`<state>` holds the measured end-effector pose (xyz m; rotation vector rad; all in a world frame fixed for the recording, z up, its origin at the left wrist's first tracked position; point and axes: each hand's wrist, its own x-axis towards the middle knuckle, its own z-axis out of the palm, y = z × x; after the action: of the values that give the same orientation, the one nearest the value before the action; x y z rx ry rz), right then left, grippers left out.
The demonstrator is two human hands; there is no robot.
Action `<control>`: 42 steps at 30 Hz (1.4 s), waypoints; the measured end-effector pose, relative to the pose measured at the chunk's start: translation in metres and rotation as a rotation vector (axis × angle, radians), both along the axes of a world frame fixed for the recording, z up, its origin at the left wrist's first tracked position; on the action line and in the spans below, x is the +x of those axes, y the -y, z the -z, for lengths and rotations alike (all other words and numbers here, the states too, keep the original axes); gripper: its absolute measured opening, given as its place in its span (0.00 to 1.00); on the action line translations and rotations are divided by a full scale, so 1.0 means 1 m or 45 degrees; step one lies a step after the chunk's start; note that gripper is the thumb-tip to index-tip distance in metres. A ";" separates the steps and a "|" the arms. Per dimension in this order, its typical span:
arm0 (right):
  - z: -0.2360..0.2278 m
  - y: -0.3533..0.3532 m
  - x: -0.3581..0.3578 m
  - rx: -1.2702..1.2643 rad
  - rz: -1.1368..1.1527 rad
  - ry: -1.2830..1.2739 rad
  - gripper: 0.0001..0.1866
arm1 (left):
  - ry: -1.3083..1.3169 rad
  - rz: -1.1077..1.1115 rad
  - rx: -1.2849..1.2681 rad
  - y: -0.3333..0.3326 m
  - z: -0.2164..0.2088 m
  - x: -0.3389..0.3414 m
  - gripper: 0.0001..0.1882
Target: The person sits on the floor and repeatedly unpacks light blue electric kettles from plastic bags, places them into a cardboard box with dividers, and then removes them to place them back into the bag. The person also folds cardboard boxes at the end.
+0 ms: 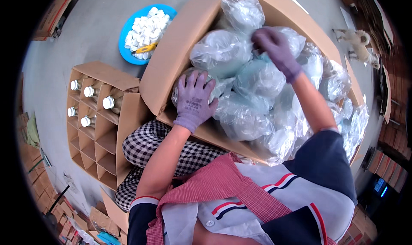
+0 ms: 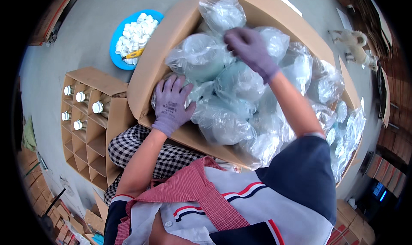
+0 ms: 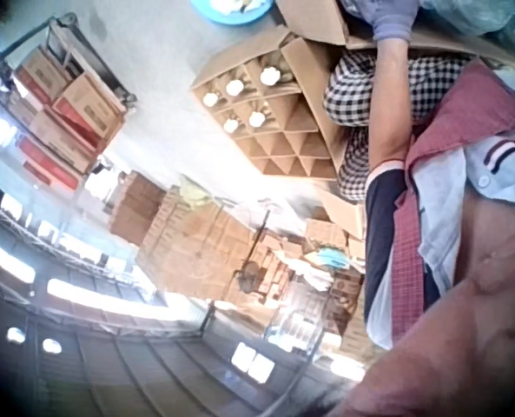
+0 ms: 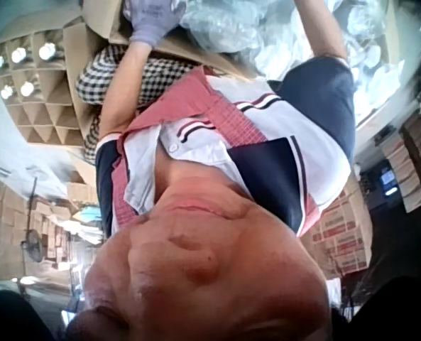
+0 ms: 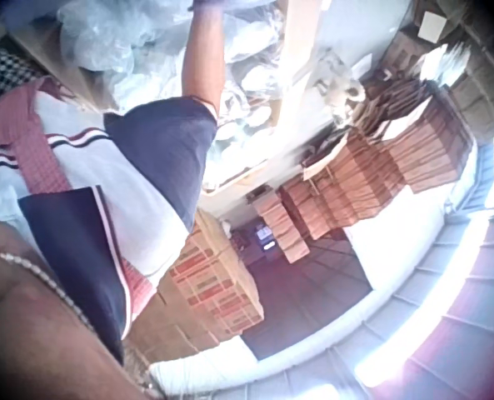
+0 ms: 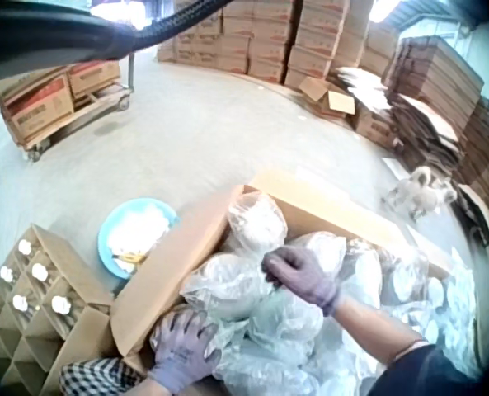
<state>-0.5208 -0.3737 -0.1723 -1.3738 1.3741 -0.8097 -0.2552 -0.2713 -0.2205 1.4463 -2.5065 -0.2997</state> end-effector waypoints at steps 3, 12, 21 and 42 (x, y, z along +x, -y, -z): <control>0.054 0.025 0.021 0.219 -0.605 -1.044 0.23 | 0.004 -0.004 -0.018 -0.003 0.000 0.007 0.26; 0.115 0.044 0.010 0.396 -1.002 -1.329 0.30 | -0.064 -0.026 -0.130 -0.016 0.002 0.016 0.27; -0.178 -0.118 -0.002 -0.191 -0.088 0.107 0.18 | -1.015 -0.456 -0.106 -0.056 -0.023 0.048 0.27; -0.099 -0.199 0.327 -0.718 -1.058 0.320 0.26 | -0.539 -0.999 -0.523 -0.384 -0.054 0.163 0.46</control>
<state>-0.1943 -0.1752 -0.0729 -1.9802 0.2885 -0.7679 -0.0917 0.1125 -0.1665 1.7966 -1.4219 0.0551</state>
